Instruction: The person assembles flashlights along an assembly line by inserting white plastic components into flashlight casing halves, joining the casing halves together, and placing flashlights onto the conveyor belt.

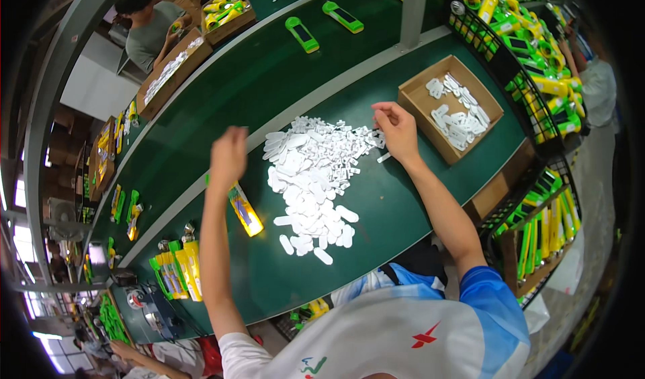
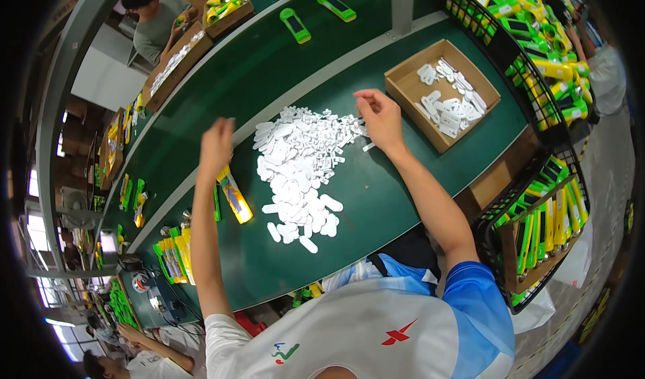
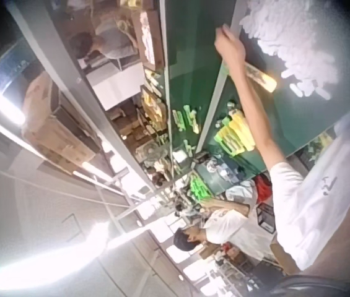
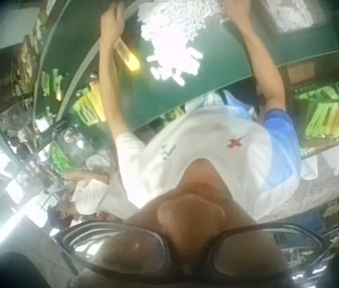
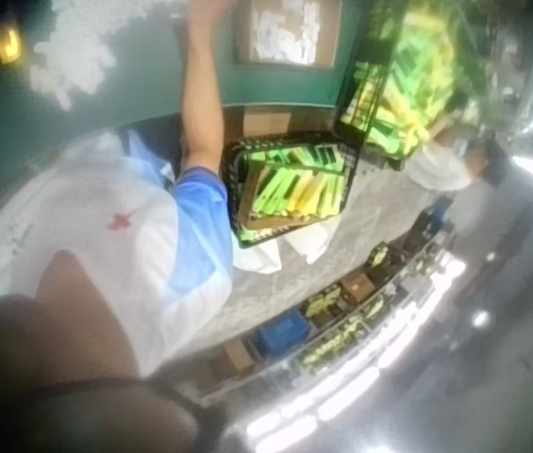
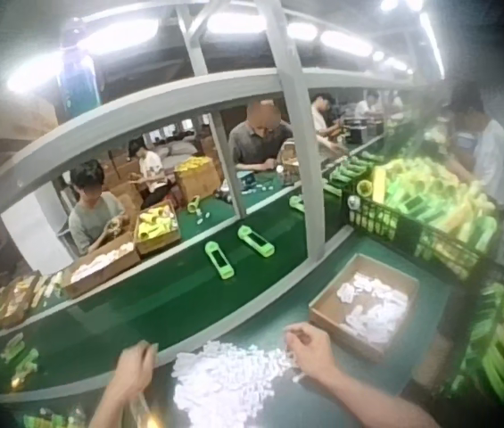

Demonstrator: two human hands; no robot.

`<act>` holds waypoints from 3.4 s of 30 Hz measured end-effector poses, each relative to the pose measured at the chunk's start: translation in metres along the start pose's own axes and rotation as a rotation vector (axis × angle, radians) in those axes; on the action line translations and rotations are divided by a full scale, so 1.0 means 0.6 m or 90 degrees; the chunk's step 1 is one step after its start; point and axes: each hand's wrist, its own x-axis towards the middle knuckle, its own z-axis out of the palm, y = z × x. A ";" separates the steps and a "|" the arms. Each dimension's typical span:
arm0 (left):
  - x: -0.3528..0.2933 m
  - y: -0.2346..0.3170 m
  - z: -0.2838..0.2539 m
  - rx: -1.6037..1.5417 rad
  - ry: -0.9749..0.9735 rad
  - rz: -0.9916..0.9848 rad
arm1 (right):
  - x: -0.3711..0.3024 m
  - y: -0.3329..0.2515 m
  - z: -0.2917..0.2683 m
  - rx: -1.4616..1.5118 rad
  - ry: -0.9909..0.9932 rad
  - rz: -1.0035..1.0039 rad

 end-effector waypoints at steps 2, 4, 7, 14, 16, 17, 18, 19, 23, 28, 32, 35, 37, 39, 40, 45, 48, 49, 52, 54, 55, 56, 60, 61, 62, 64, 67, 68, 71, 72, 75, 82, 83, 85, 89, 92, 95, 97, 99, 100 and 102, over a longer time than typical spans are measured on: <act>-0.010 0.119 0.044 -0.106 -0.083 0.075 | 0.004 0.011 0.007 -0.047 0.017 -0.053; -0.004 0.200 0.097 -0.138 -0.096 0.161 | -0.003 0.009 0.023 -0.093 0.000 -0.040; 0.027 0.296 0.172 -0.167 -0.114 0.266 | -0.012 0.013 0.028 -0.147 -0.027 -0.066; 0.038 0.277 0.176 -0.153 -0.100 0.197 | 0.004 -0.001 -0.019 -0.050 -0.056 0.006; 0.002 0.250 0.140 -0.146 -0.104 0.173 | -0.007 -0.043 -0.049 -0.045 -0.124 0.007; -0.031 0.256 0.107 -0.153 -0.104 0.137 | -0.026 -0.074 -0.074 -0.119 -0.168 0.005; -0.060 0.243 0.086 -0.147 -0.101 0.133 | -0.056 -0.101 -0.105 -0.197 -0.207 0.001; -0.092 0.238 0.067 -0.173 -0.106 0.070 | -0.087 -0.120 -0.142 -0.282 -0.228 -0.005; -0.223 0.105 0.017 -0.166 0.105 -0.076 | -0.168 -0.105 -0.189 -0.494 -0.217 -0.012; -0.322 -0.019 0.023 -0.010 0.371 -0.214 | -0.181 -0.085 -0.154 -0.533 -0.157 -0.082; -0.324 -0.020 0.067 -0.018 0.355 -0.288 | -0.170 -0.074 -0.138 -0.537 -0.169 -0.199; -0.323 -0.028 0.086 0.010 0.344 -0.306 | -0.148 -0.074 -0.132 -0.596 -0.198 -0.149; -0.318 -0.007 0.094 -0.016 0.348 -0.346 | -0.121 -0.069 -0.127 -0.653 -0.190 -0.162; -0.323 -0.024 0.104 -0.018 0.353 -0.349 | -0.106 -0.071 -0.113 -0.650 -0.188 -0.166; -0.323 -0.038 0.112 -0.014 0.355 -0.341 | -0.100 -0.071 -0.104 -0.651 -0.177 -0.164; -0.309 -0.035 0.063 0.055 0.302 -0.356 | -0.106 -0.080 -0.053 -0.633 -0.211 -0.134; -0.283 -0.045 0.037 -0.021 0.175 -0.450 | -0.116 -0.087 -0.036 -0.613 -0.127 -0.120; -0.281 -0.052 0.028 -0.014 0.159 -0.454 | -0.117 -0.093 -0.025 -0.590 -0.123 -0.114; -0.290 -0.074 0.033 -0.061 0.171 -0.458 | -0.131 -0.127 0.018 -0.499 -0.167 -0.090; -0.310 -0.127 0.084 -0.291 0.255 -0.394 | -0.133 -0.138 0.084 -0.429 -0.212 -0.071; -0.310 -0.125 0.090 -0.345 0.268 -0.390 | -0.134 -0.150 0.123 -0.383 -0.294 -0.132; -0.310 -0.122 0.093 -0.401 0.280 -0.382 | -0.135 -0.160 0.164 -0.337 -0.373 -0.195; -0.318 -0.105 0.088 -0.488 0.273 -0.363 | -0.101 -0.161 0.393 -0.358 -0.625 -0.372; -0.321 -0.109 0.093 -0.444 0.263 -0.366 | -0.095 -0.146 0.455 -0.366 -0.701 -0.426; -0.324 -0.116 0.100 -0.398 0.253 -0.369 | -0.097 -0.145 0.508 -0.408 -0.801 -0.412; -0.306 -0.076 0.073 -0.630 0.149 -0.406 | -0.105 -0.128 0.596 -0.572 -0.928 -0.513; -0.302 -0.058 0.060 -0.683 0.137 -0.416 | -0.143 -0.089 0.669 -0.798 -1.100 -0.608; -0.306 -0.067 0.060 -0.683 0.099 -0.392 | -0.156 -0.072 0.689 -0.848 -1.166 -0.578; -0.320 -0.063 0.045 -0.725 0.116 -0.361 | -0.153 -0.110 0.723 -0.978 -1.313 -0.465; -0.315 -0.062 0.033 -0.740 0.105 -0.365 | -0.138 -0.095 0.727 -0.921 -1.311 -0.501; -0.309 -0.063 0.030 -0.792 0.064 -0.317 | -0.119 -0.064 0.707 -0.767 -1.192 -0.470; -0.307 -0.046 0.036 -0.849 -0.004 -0.295 | -0.143 -0.104 0.661 -0.936 -1.214 -0.529; -0.308 -0.042 0.039 -0.865 -0.004 -0.301 | -0.145 -0.114 0.652 -0.914 -1.199 -0.580; -0.310 -0.038 0.045 -0.882 0.004 -0.305 | -0.135 -0.134 0.634 -0.895 -1.174 -0.627; -0.319 -0.039 0.047 -0.982 0.073 -0.264 | -0.115 -0.175 0.592 -0.572 -0.948 -0.675; -0.324 -0.046 0.049 -1.208 0.117 -0.205 | -0.112 -0.161 0.531 -0.306 -0.751 -0.677; -0.315 -0.025 0.060 -1.271 0.158 -0.206 | -0.125 -0.144 0.436 -0.122 -0.550 -0.657; -0.296 0.040 0.049 -1.308 0.266 -0.287 | -0.139 -0.131 0.381 -0.076 -0.455 -0.610; -0.301 0.020 0.064 -1.281 0.167 -0.175 | -0.175 -0.121 0.336 -0.081 -0.383 -0.454; -0.298 0.017 0.064 -1.311 0.157 -0.244 | -0.196 -0.112 0.318 -0.088 -0.382 -0.346; -0.297 0.030 0.053 -1.199 0.209 -0.332 | -0.218 -0.127 0.262 -0.127 -0.466 -0.107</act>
